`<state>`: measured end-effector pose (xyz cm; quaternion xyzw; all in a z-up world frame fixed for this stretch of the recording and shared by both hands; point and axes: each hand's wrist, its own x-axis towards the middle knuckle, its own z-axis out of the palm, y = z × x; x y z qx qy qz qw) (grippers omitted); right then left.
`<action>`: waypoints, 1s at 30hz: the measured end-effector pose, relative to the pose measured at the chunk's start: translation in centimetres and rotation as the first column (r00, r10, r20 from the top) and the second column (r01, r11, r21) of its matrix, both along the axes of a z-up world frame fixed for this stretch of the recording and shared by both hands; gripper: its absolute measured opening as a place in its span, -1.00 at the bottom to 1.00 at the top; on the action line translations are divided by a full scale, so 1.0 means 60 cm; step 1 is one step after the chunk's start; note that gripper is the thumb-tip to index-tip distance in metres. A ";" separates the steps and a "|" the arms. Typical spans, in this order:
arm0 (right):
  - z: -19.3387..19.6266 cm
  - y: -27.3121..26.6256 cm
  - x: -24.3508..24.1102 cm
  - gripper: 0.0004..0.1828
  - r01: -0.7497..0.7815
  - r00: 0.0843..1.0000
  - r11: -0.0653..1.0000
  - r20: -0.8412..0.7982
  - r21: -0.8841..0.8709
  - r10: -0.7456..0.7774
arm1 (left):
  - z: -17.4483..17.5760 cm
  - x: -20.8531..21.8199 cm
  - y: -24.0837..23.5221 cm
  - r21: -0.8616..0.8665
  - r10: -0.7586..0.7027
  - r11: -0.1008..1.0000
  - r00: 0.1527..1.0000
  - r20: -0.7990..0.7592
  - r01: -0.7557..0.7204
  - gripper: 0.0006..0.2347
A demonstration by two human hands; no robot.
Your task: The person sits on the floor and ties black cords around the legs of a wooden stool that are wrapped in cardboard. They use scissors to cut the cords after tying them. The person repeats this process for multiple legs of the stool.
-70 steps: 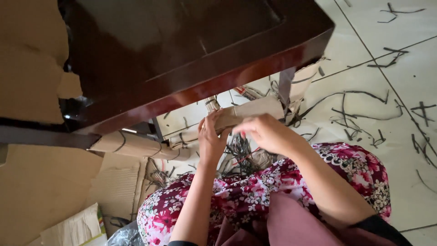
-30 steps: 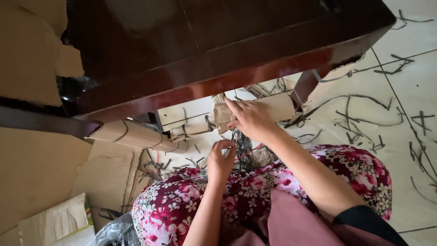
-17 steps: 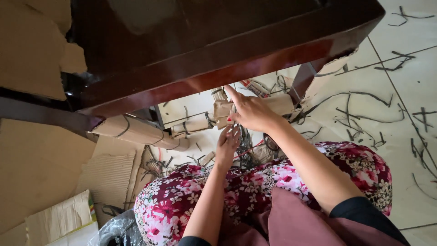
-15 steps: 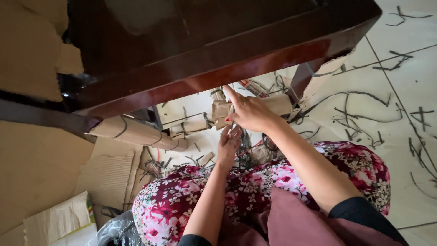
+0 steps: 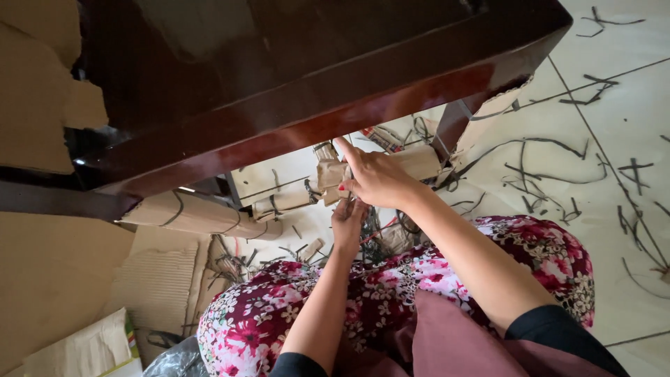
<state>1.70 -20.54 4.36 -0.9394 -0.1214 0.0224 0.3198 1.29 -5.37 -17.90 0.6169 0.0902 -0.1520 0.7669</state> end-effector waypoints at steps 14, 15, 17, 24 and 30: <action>-0.048 0.004 -0.009 0.01 -0.043 0.904 0.985 0.414 -0.167 0.109 | 0.191 -0.059 0.026 0.402 -0.212 0.909 0.955 0.209 0.114 -0.91; -0.051 0.003 -0.012 0.04 -0.045 0.897 0.977 0.423 -0.206 0.130 | 0.227 -0.073 0.025 0.502 -0.273 0.855 0.935 0.228 0.127 -0.90; -0.076 0.001 -0.011 -0.01 -0.005 0.853 0.976 0.508 -0.216 0.117 | 0.200 -0.067 0.043 0.526 -0.263 0.845 0.933 0.245 0.100 -0.91; -0.135 -0.020 -0.021 -0.66 0.050 0.660 0.987 0.746 -0.154 0.083 | 0.211 -0.074 0.066 0.588 -0.364 0.809 0.780 0.509 -0.006 -0.89; -0.117 -0.026 -0.037 -0.87 -0.052 0.717 0.997 0.693 -0.064 0.082 | 0.233 -0.100 0.090 0.567 -0.392 0.824 0.737 0.550 0.015 -0.92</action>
